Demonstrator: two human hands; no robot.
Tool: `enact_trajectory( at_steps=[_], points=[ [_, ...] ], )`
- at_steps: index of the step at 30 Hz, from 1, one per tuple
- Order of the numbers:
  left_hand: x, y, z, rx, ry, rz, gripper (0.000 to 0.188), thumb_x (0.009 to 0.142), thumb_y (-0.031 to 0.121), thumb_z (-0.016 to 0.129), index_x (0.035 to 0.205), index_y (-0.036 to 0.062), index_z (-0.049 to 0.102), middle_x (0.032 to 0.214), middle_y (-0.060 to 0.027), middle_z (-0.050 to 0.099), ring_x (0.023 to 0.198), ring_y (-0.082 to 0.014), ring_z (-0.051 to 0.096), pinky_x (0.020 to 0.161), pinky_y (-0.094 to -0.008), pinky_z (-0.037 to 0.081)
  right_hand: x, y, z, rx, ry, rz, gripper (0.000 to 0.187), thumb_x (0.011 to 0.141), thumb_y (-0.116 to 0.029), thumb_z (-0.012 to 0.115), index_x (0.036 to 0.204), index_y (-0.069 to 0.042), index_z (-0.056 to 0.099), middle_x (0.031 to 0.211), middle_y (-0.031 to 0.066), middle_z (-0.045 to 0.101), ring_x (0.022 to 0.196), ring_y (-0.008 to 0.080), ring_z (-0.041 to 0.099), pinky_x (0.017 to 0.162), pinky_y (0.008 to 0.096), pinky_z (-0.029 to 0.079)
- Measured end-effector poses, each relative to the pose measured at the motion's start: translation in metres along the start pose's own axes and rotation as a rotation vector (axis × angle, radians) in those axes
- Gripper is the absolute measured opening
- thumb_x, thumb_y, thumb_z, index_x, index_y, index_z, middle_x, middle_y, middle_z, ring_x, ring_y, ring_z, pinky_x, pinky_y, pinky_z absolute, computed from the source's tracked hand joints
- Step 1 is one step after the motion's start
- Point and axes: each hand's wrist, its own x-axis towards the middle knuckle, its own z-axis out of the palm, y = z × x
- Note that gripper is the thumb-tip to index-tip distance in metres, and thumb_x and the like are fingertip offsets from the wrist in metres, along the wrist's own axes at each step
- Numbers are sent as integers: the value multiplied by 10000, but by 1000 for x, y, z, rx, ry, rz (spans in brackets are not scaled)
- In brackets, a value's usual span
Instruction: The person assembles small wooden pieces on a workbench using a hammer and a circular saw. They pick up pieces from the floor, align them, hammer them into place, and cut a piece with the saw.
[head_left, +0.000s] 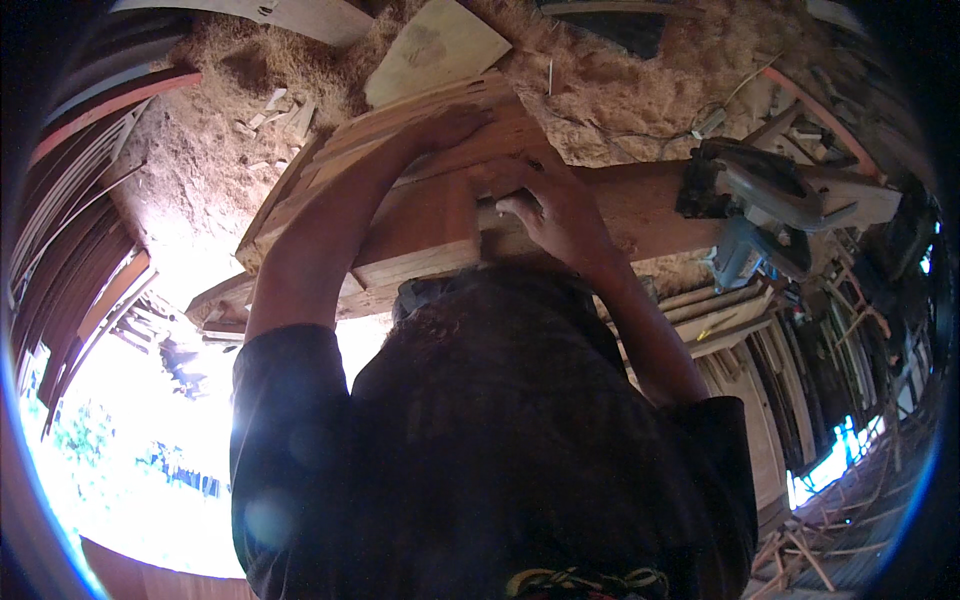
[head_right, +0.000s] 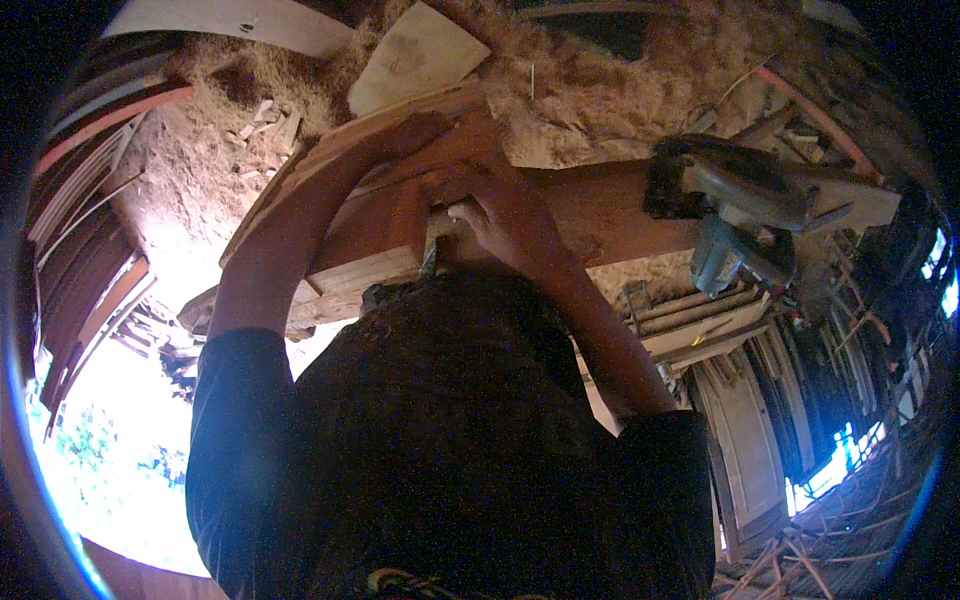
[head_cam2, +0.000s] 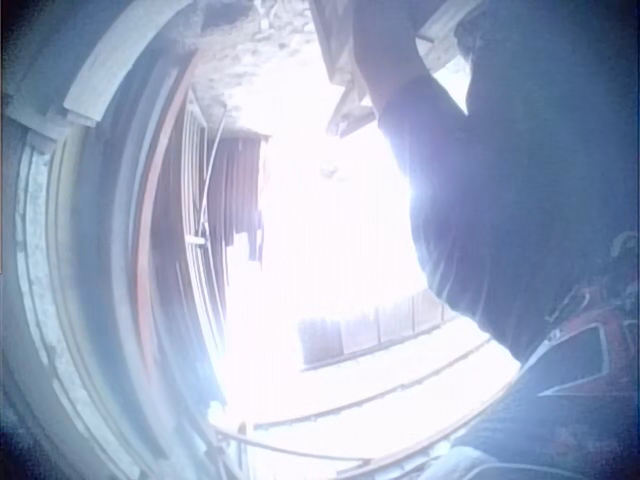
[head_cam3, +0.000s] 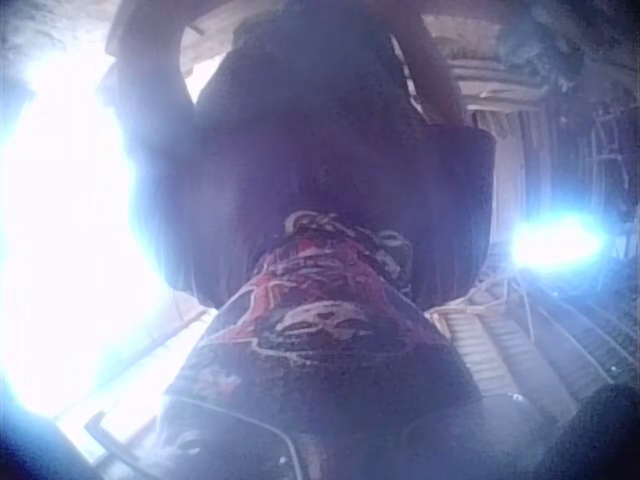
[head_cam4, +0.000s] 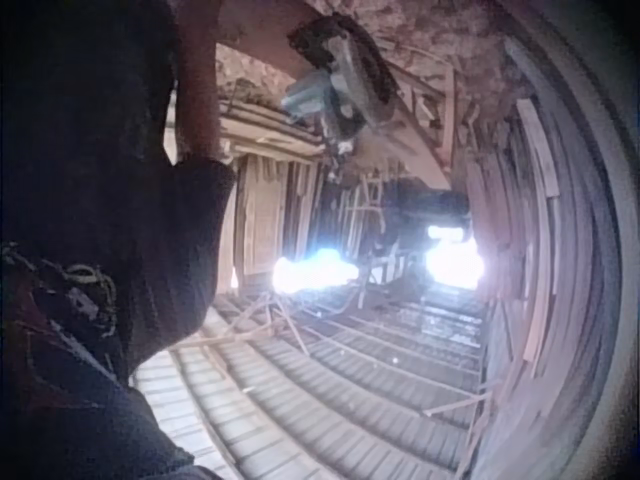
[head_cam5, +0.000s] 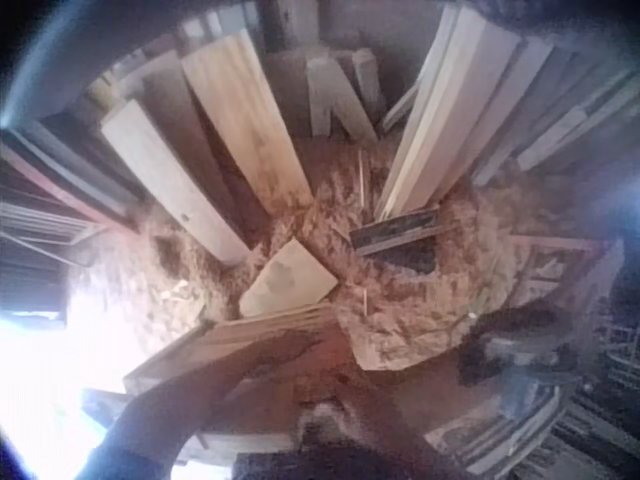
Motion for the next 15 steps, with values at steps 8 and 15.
enact_trajectory(
  at_steps=[8, 15],
  points=[
    [68, -100, 63, 82, 216, 210, 526, 1153, 344, 245, 1591, 126, 439, 1670, -149, 369, 1542, -342, 332, 1313, -452, 192, -13, -14, -22, -23, 223, -79, 404, 906, -26, 742, 1294, -40, 629, 1196, 174, 644, 1007, 353, 682, 840, 423, 555],
    [11, -8, 5, 193, 37, 56, 503, 1147, 314, 260, 1552, 112, 478, 1628, -161, 427, 1508, -357, 384, 1282, -483, 271, -32, -4, -17, 130, 319, 239, 321, 1042, -107, 637, 1351, -29, 603, 1174, 138, 662, 1047, 179, 669, 810, 326, 581]
  ],
)
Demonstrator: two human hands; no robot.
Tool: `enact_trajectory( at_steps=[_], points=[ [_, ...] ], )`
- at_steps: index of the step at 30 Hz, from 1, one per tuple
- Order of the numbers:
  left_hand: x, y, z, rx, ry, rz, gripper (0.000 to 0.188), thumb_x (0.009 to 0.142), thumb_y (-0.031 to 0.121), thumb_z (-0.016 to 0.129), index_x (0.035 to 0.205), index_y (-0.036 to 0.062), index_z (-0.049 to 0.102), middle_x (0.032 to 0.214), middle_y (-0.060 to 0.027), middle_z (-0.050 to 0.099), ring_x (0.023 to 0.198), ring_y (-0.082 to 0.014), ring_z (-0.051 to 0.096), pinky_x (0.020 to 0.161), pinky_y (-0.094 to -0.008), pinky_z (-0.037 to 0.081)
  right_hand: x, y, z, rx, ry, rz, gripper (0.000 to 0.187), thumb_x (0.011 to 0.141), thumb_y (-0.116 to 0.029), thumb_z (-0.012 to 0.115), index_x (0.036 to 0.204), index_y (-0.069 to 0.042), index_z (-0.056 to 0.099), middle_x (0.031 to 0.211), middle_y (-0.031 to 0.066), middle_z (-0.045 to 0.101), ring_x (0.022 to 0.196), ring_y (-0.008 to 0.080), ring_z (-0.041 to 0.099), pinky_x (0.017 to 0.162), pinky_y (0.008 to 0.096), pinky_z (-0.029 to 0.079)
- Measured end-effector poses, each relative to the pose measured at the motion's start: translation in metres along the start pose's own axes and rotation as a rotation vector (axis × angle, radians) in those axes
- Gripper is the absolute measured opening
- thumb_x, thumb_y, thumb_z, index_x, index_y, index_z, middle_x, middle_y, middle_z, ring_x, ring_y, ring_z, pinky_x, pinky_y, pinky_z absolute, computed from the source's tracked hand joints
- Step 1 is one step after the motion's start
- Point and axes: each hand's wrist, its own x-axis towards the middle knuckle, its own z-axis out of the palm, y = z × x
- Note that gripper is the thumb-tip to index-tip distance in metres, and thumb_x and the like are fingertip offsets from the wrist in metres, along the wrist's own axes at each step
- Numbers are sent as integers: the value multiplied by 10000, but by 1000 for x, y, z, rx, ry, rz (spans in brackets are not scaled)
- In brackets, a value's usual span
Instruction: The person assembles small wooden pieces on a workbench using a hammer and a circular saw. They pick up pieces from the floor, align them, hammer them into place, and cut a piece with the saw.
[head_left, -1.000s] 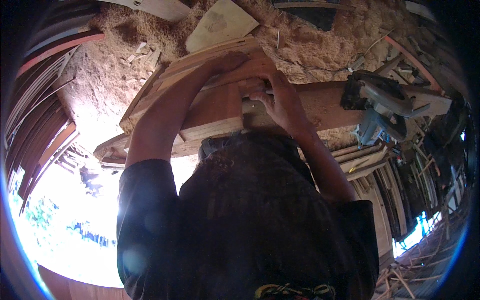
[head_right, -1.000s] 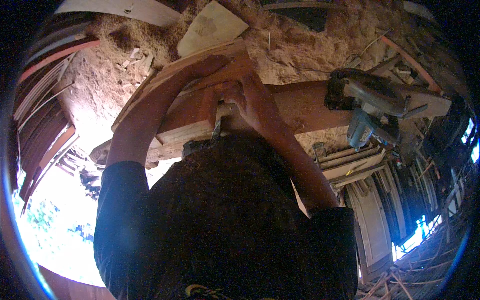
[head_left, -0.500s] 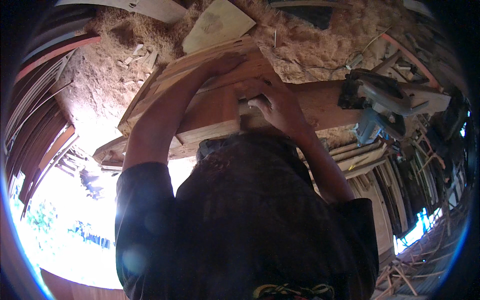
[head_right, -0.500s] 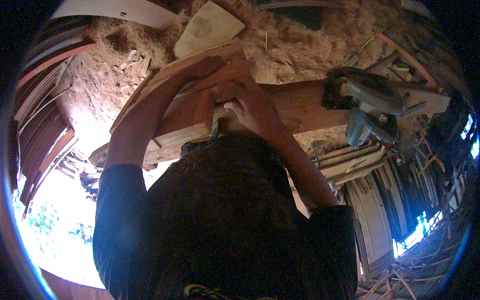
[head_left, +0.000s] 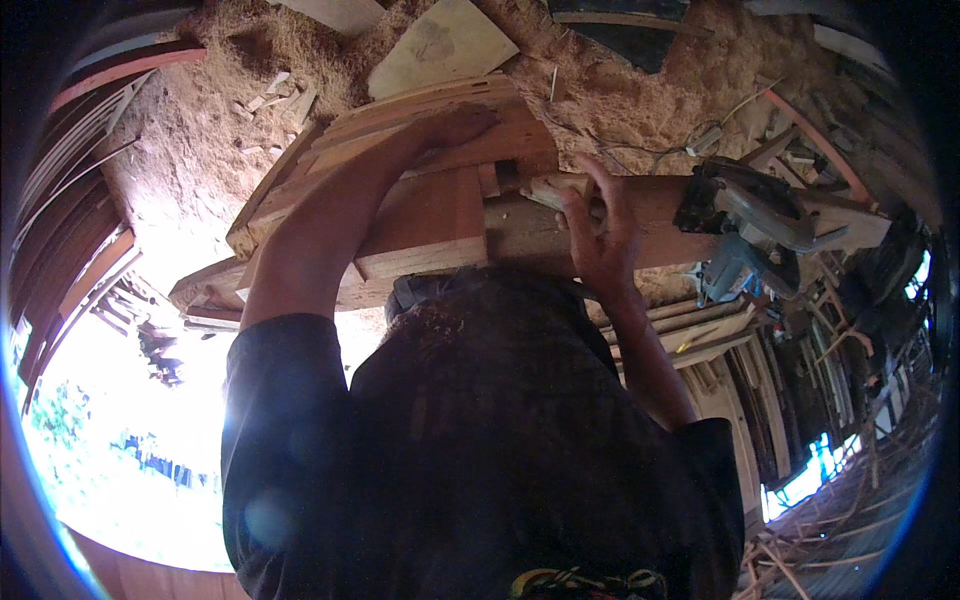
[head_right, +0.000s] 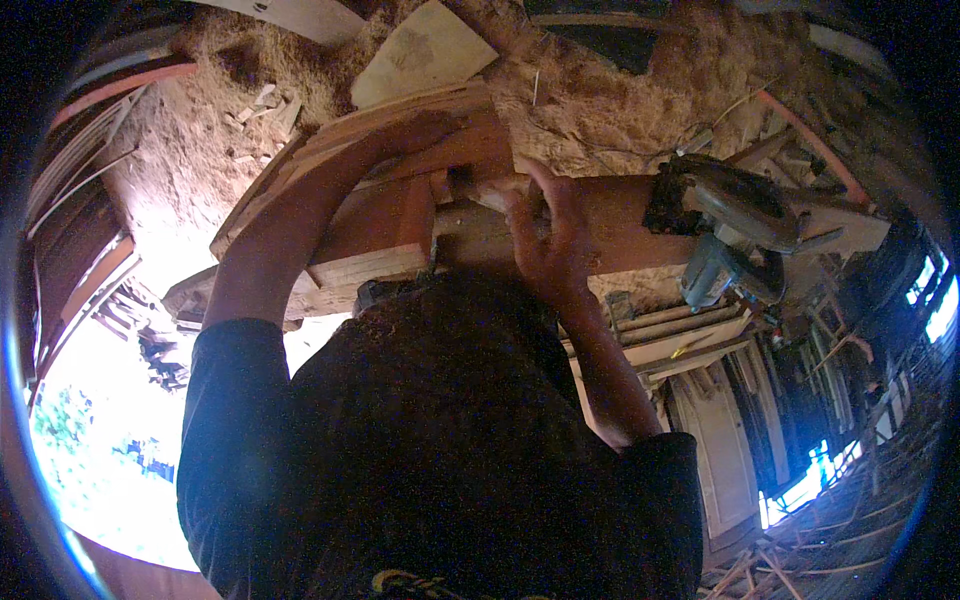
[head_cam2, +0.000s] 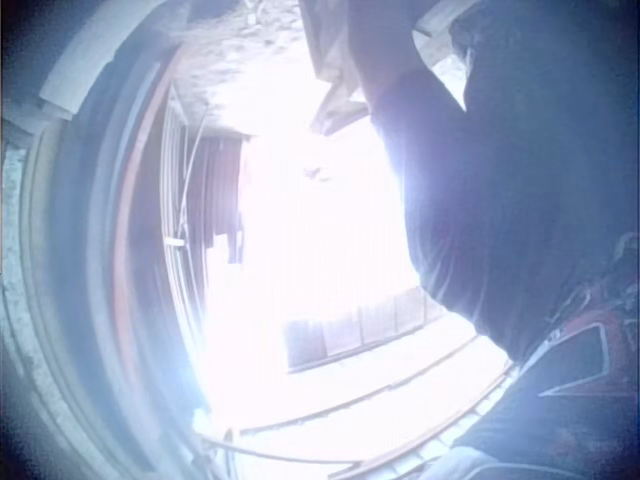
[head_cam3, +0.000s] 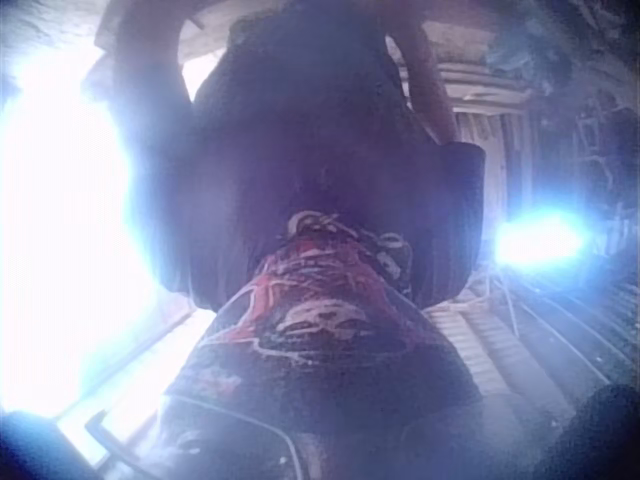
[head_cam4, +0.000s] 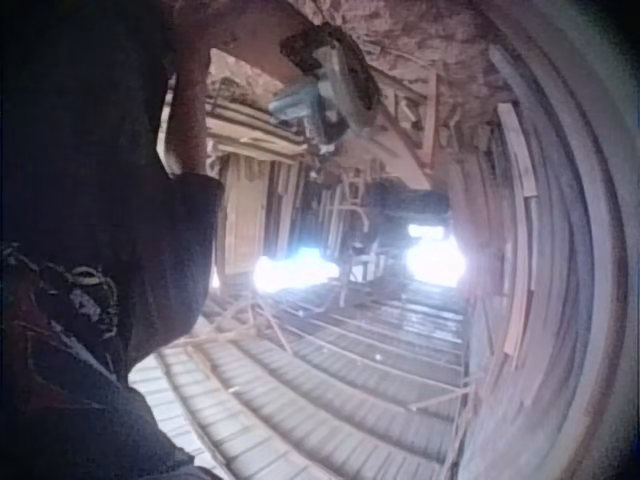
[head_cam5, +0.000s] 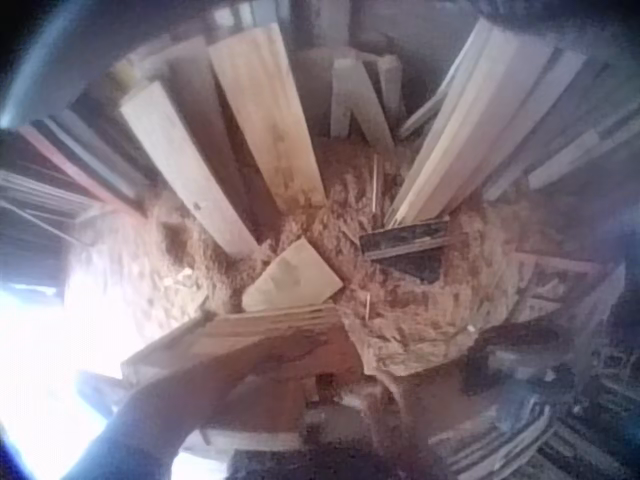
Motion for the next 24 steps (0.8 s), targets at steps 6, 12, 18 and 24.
enact_trajectory(
  at_steps=[6, 12, 18, 24],
  points=[
    [-6, 11, -8, -66, -46, -32, 489, 1139, 289, 282, 1540, 94, 481, 1603, -163, 455, 1498, -356, 397, 1279, -481, 270, -2, -13, 5, 399, -144, 419, 378, 1035, -144, 663, 1389, -33, 590, 1194, 160, 682, 1068, 184, 688, 856, 335, 592],
    [-6, -1, 9, -68, 97, 17, 486, 1136, 284, 287, 1548, 97, 464, 1610, -152, 445, 1509, -355, 374, 1286, -478, 256, -4, -4, 11, -6, -166, 127, 502, 938, -206, 781, 1369, -17, 610, 1160, 185, 713, 1106, 282, 710, 954, 403, 548],
    [-6, 8, 1, -145, 44, -56, 484, 1138, 298, 296, 1523, 96, 508, 1607, -154, 453, 1507, -359, 374, 1283, -481, 262, 6, -23, 21, -130, -256, 115, 479, 917, -271, 820, 1269, 13, 665, 1020, 230, 735, 999, 304, 746, 829, 385, 563],
    [-4, 6, 4, -228, 68, -73, 482, 1137, 312, 312, 1519, 102, 518, 1599, -161, 465, 1491, -362, 401, 1275, -481, 276, 5, -8, 28, -106, -266, 87, 453, 941, -261, 802, 1227, 60, 663, 876, 179, 740, 727, 215, 744, 646, 353, 559]
  ],
)
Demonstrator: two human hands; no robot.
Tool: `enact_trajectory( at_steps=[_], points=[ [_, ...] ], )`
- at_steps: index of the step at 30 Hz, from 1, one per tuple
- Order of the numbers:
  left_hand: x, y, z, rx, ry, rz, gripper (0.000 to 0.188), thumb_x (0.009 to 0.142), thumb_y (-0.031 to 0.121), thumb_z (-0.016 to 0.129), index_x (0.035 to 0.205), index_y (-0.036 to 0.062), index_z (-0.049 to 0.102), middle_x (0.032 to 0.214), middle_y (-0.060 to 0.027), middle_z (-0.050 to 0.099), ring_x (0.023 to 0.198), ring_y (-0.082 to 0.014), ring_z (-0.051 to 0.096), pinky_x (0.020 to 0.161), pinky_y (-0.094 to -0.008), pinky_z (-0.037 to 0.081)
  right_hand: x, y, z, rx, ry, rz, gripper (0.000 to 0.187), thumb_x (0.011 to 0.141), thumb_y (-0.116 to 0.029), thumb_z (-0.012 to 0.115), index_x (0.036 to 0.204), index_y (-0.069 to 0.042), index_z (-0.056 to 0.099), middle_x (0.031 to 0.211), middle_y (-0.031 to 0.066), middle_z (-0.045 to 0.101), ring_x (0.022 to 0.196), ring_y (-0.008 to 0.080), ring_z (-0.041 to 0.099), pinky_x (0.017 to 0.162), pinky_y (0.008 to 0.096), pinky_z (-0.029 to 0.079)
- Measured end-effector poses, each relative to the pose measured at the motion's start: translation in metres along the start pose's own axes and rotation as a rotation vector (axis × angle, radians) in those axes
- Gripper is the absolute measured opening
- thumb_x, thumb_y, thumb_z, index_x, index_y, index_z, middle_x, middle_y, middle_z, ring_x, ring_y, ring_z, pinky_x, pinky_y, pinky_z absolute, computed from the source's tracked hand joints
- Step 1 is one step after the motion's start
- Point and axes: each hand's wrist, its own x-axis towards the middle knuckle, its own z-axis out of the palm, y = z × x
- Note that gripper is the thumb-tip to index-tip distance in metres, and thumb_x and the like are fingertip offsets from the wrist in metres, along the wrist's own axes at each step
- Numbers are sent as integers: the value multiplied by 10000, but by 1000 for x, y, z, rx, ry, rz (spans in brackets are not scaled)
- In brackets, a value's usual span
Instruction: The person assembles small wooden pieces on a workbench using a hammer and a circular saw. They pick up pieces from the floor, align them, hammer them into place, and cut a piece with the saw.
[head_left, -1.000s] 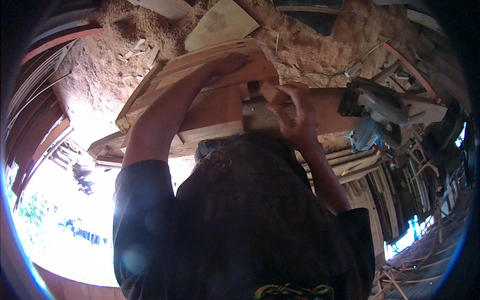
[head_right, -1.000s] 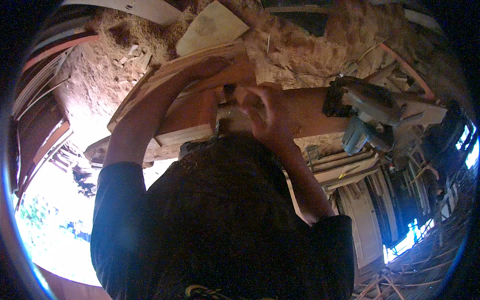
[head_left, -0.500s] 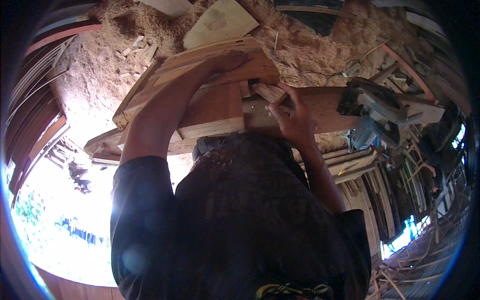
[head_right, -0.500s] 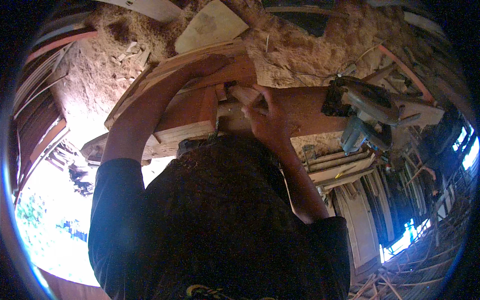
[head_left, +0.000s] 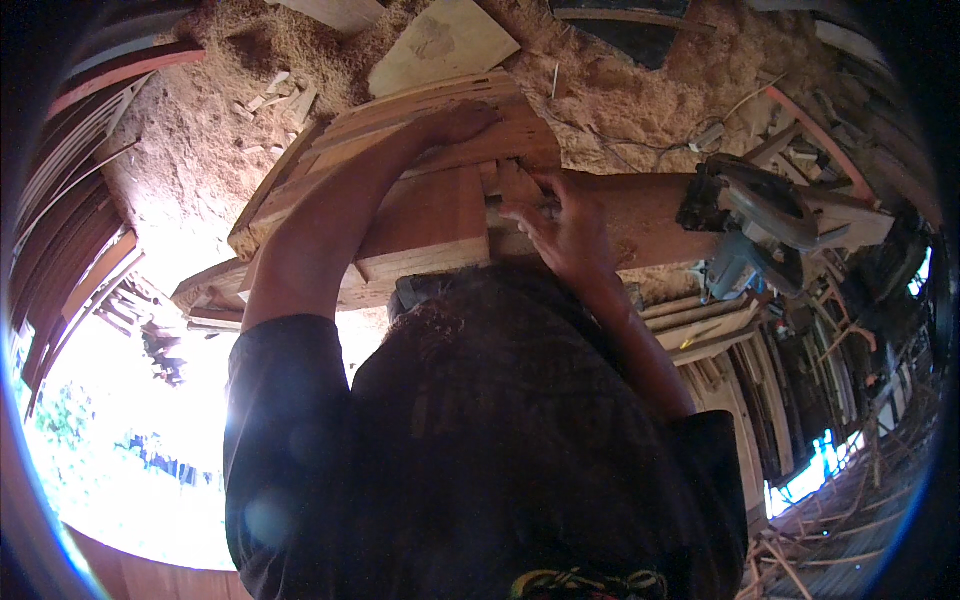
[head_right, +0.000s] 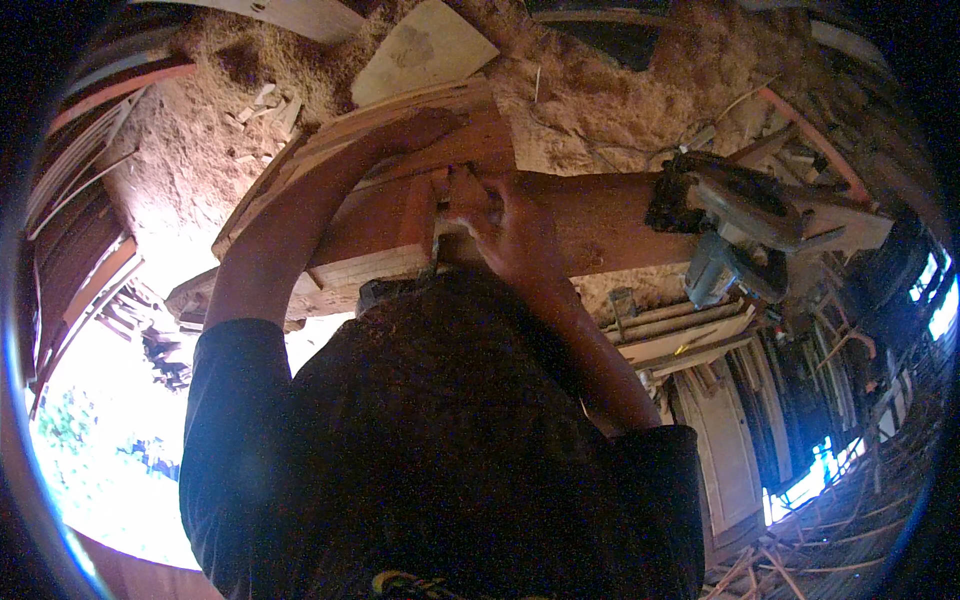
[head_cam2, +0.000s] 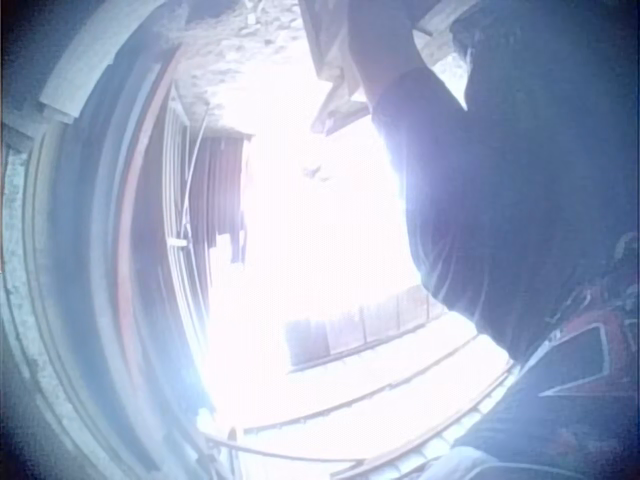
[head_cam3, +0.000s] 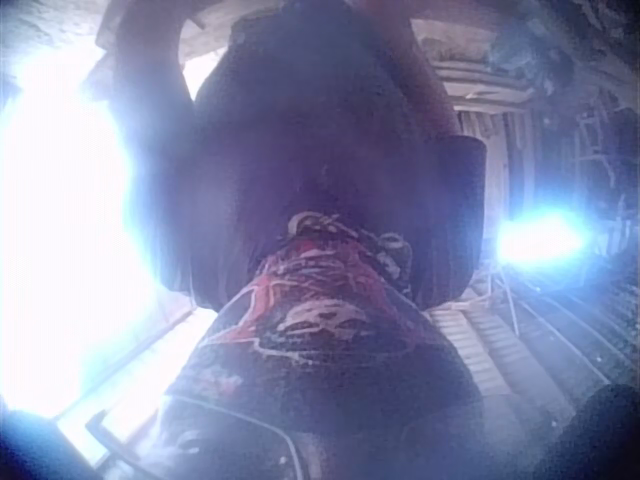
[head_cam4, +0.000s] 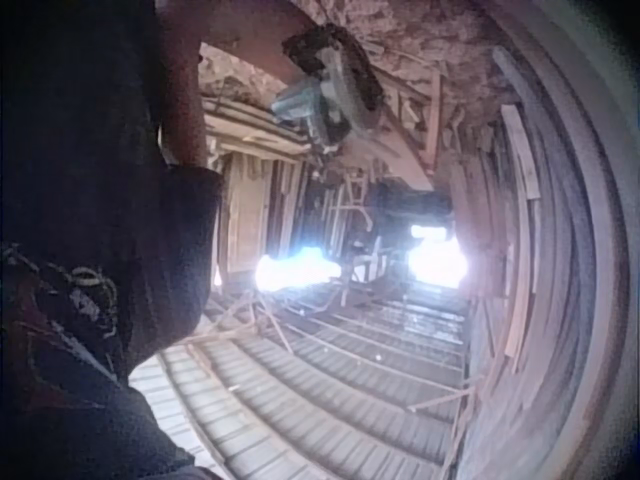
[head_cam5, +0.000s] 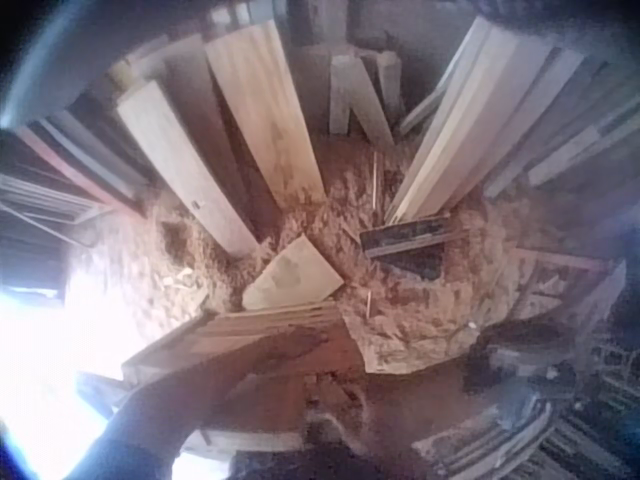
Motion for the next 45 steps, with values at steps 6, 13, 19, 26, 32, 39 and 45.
enact_trajectory(
  at_steps=[6, 13, 19, 26, 32, 39, 45],
  points=[
    [51, -82, 50, 72, 121, 134, 486, 1137, 308, 306, 1537, 107, 496, 1604, -163, 460, 1492, -351, 407, 1278, -476, 271, 6, 23, 11, 24, -14, -41, 412, 949, -280, 796, 1210, 16, 676, 896, 155, 746, 678, 196, 740, 631, 332, 559],
    [-5, 2, -6, 16, -52, 9, 490, 1140, 323, 306, 1559, 128, 469, 1624, -162, 435, 1526, -357, 350, 1291, -486, 241, 17, 18, 20, -17, 88, 43, 470, 933, -392, 801, 1134, 15, 677, 910, 155, 757, 626, 228, 729, 599, 364, 562],
    [1, -10, 1, 91, -20, 70, 492, 1143, 338, 294, 1540, 129, 498, 1628, -159, 429, 1524, -360, 347, 1300, -482, 226, 18, 26, 24, -101, 125, 21, 522, 900, -451, 820, 1063, 20, 666, 820, 149, 723, 671, 272, 723, 613, 405, 548],
    [-3, 7, -13, 131, -27, 55, 444, 1096, 288, 418, 1426, 63, 610, 1480, -199, 583, 1376, -383, 540, 1218, -488, 352, 20, 16, 22, -169, 214, -111, 480, 901, -411, 825, 1061, 8, 656, 826, 186, 687, 684, 371, 687, 643, 451, 535],
    [-4, -23, -12, 412, 27, 186, 450, 1098, 311, 435, 1415, 43, 609, 1397, -209, 641, 1327, -368, 584, 1187, -465, 387, 32, 36, 21, 127, 23, -22, 341, 980, -290, 756, 1121, -4, 634, 856, 134, 688, 670, 245, 703, 624, 363, 554],
    [-102, 33, -50, 123, 154, 26, 547, 1086, 444, 542, 1466, 51, 571, 1404, -191, 645, 1320, -312, 600, 1126, -406, 451, 30, 29, 7, 425, -139, 100, 313, 1049, -274, 676, 1200, -5, 628, 904, 95, 684, 673, 140, 687, 599, 296, 546],
    [-266, 148, -72, -173, 351, -240, 434, 1058, 326, 639, 1398, 58, 626, 1354, -118, 697, 1253, -251, 645, 1074, -387, 501, -61, 59, 8, 39, 222, -152, 385, 958, -288, 767, 1223, -33, 654, 1006, 137, 707, 912, 330, 725, 793, 410, 563]
  ],
)
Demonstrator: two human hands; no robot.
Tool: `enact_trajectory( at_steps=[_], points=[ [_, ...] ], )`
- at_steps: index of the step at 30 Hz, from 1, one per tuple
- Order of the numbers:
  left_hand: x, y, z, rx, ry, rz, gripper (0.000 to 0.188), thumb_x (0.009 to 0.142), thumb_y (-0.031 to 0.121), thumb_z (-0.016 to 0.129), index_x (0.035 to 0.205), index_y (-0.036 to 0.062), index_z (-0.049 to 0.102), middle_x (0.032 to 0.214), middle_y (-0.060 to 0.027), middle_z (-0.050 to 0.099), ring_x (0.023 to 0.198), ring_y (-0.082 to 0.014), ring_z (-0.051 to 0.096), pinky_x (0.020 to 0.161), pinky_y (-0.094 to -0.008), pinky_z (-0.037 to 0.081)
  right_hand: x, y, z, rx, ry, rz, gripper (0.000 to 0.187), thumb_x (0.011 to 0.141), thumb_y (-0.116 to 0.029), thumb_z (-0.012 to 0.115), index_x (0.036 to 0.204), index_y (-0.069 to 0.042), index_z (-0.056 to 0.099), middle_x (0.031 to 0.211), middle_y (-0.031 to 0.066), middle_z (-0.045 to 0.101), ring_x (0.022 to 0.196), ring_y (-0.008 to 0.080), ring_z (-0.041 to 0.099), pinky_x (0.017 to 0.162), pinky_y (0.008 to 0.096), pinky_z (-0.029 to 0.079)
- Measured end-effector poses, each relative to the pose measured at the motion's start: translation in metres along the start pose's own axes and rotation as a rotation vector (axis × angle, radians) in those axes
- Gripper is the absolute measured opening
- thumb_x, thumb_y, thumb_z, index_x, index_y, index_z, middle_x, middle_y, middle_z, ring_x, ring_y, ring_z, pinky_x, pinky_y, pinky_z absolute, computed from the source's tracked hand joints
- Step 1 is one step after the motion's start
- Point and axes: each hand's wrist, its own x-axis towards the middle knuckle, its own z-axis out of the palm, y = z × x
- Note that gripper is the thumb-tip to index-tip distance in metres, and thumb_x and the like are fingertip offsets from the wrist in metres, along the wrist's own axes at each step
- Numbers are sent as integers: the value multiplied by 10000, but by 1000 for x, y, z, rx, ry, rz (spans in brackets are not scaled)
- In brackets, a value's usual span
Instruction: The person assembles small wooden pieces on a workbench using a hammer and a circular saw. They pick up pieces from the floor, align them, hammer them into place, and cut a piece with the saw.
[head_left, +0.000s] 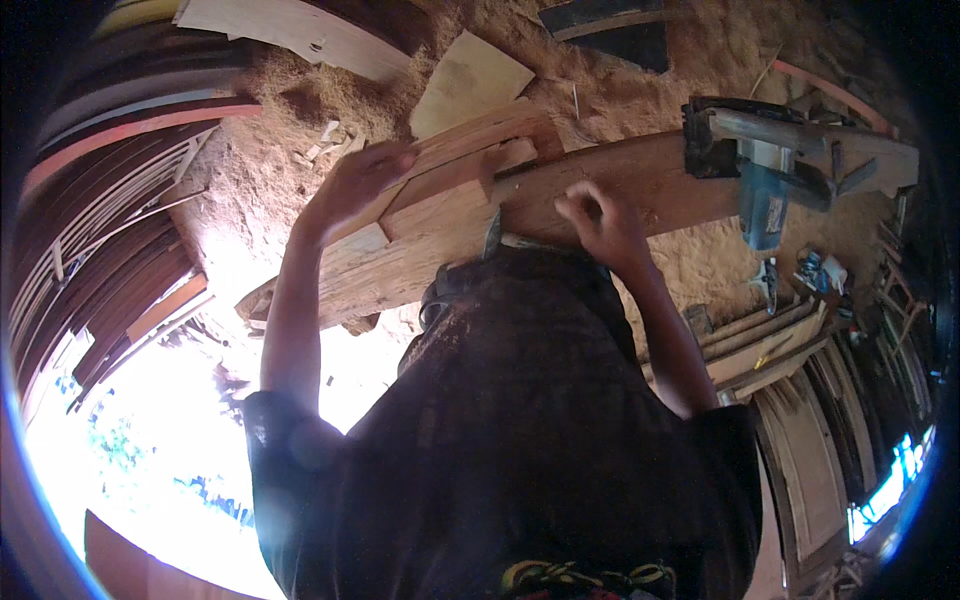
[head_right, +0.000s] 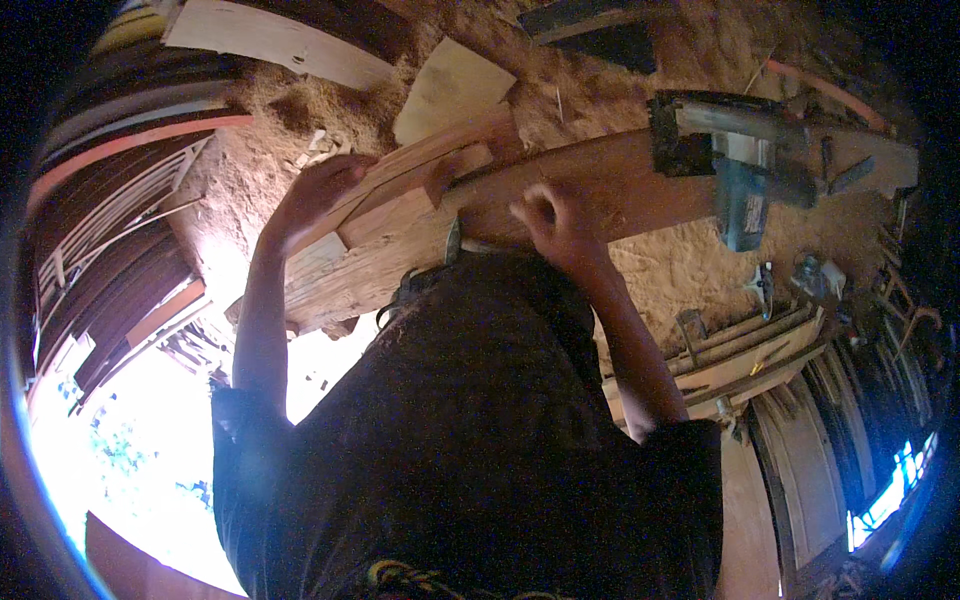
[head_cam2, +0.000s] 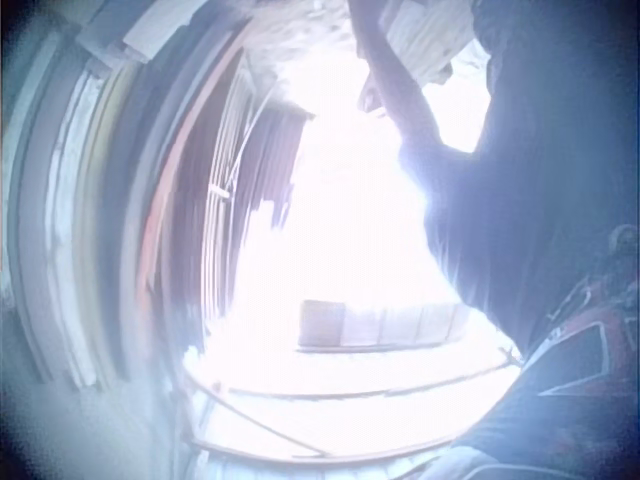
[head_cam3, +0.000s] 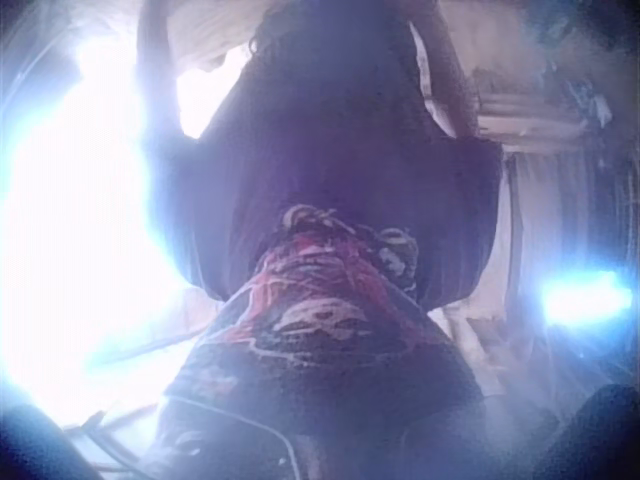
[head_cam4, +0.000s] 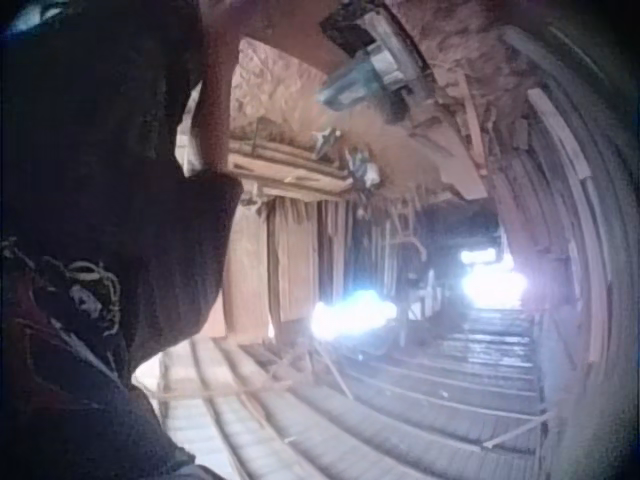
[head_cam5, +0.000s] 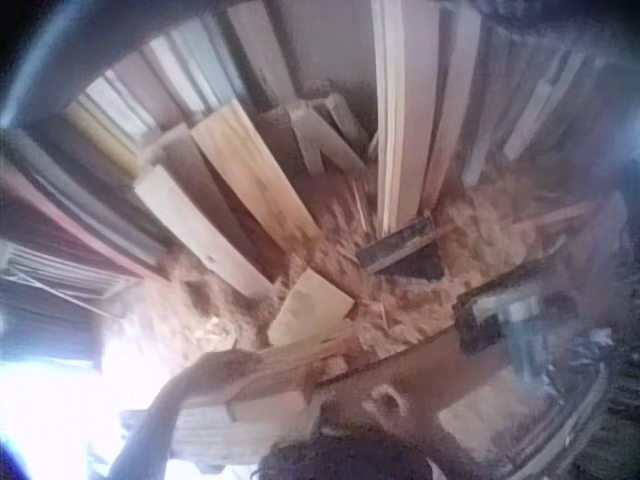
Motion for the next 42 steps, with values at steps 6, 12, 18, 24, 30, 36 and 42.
enact_trajectory(
  at_steps=[6, 12, 18, 24, 30, 36, 42],
  points=[
    [-88, -7, 51, 461, 422, 389, 530, 888, 358, 840, 1291, 62, 665, 1288, -165, 695, 1197, -321, 680, 1031, -428, 544, -71, 13, -8, -301, -185, -7, 467, 893, -299, 804, 1258, -57, 640, 1262, 183, 648, 1146, 391, 631, 938, 500, 523],
    [-82, -27, 60, 373, 545, 461, 529, 877, 257, 844, 1327, 55, 653, 1282, -190, 702, 1187, -356, 690, 994, -434, 552, -47, -30, 20, -173, 98, -173, 646, 869, -266, 823, 1419, -73, 543, 1358, 215, 573, 1253, 424, 574, 1029, 504, 491],
    [-83, -31, 40, 170, 352, 254, 443, 956, 271, 768, 1337, 68, 670, 1270, -158, 729, 1162, -310, 713, 985, -417, 555, 22, -127, 34, -373, 200, -556, 724, 812, -241, 867, 1448, -95, 552, 1425, 154, 529, 1298, 370, 562, 1034, 479, 484],
    [-86, -39, 57, 266, 539, 471, 426, 974, 269, 740, 1353, 88, 668, 1258, -152, 736, 1134, -324, 719, 972, -416, 554, 63, -141, 77, -640, -140, -641, 580, 806, -287, 864, 1305, -99, 635, 1278, 122, 648, 1242, 323, 622, 977, 479, 504],
    [-74, -55, 62, 208, 567, 439, 381, 981, 208, 735, 1329, 59, 688, 1248, -171, 740, 1138, -318, 722, 985, -414, 555, 80, -147, 83, -671, -378, -479, 476, 798, -251, 869, 1197, -67, 686, 1051, 147, 750, 1022, 376, 722, 880, 500, 544],
    [-73, -39, 52, -13, 435, 284, 268, 962, 258, 730, 1187, 118, 772, 1134, -141, 770, 1075, -326, 730, 955, -450, 557, 82, -149, 78, -615, -341, -538, 480, 774, -236, 884, 1191, -75, 710, 1039, 166, 752, 1026, 383, 717, 886, 509, 553],
    [-73, -39, 50, -4, 467, 334, 242, 947, 274, 735, 1151, 155, 792, 1065, -122, 781, 1027, -333, 741, 952, -463, 563, 78, -164, 71, -561, -409, -402, 443, 793, -217, 861, 1192, -77, 726, 1075, 190, 741, 1073, 415, 697, 942, 541, 534]
  ],
)
